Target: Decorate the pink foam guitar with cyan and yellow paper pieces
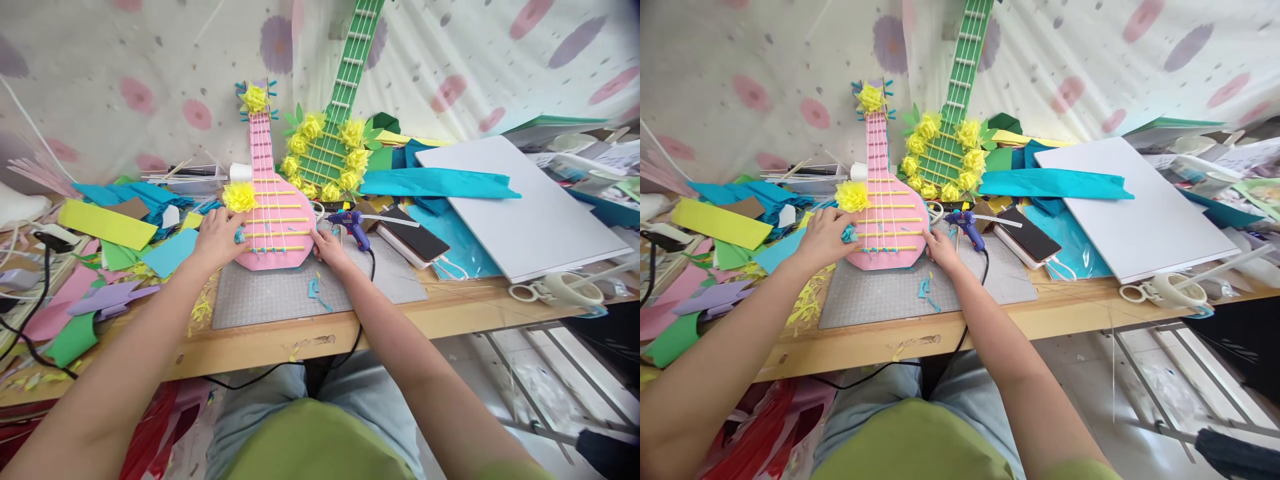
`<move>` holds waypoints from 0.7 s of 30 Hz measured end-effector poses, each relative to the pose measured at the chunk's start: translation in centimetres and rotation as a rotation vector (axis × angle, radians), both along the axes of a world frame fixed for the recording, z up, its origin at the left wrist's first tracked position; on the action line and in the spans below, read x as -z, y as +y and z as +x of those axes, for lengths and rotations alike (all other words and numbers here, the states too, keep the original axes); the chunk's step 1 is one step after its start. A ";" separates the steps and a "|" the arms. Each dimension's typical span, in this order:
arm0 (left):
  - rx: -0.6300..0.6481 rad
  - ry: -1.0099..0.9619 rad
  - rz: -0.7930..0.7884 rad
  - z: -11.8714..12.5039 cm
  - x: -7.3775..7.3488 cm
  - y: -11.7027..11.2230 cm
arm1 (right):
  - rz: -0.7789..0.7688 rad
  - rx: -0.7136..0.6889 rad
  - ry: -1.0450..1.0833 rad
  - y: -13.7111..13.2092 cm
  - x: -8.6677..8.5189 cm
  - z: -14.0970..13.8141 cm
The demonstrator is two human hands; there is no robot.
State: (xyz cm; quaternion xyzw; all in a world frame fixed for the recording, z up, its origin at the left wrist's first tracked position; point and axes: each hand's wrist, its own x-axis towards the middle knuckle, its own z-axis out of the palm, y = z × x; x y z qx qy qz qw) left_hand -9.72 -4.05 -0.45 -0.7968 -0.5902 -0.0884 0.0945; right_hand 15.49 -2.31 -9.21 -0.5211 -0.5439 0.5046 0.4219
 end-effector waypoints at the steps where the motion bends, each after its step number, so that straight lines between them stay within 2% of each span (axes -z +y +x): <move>1: 0.002 0.015 -0.003 0.1 -0.1 -0.1 | -0.002 0.003 -0.008 0.0 0.0 0.0; 8: -0.003 0.105 -0.018 0.4 -0.2 0.3 | 0.026 0.001 -0.042 0.1 0.3 0.0; 12: -0.002 0.032 -0.013 0.2 -0.1 0.7 | 0.030 -0.001 -0.059 0.1 0.5 0.0; 16: -0.054 -0.260 0.026 0.4 0.2 0.4 | 0.009 0.000 -0.071 0.1 0.0 0.2; 19: -0.120 -0.603 0.068 1.0 0.9 -0.3 | -0.002 0.001 -0.090 -0.3 -1.3 1.3; 21: -0.117 -0.846 0.091 1.9 1.6 -0.7 | 0.019 -0.039 -0.108 -0.9 -2.5 2.8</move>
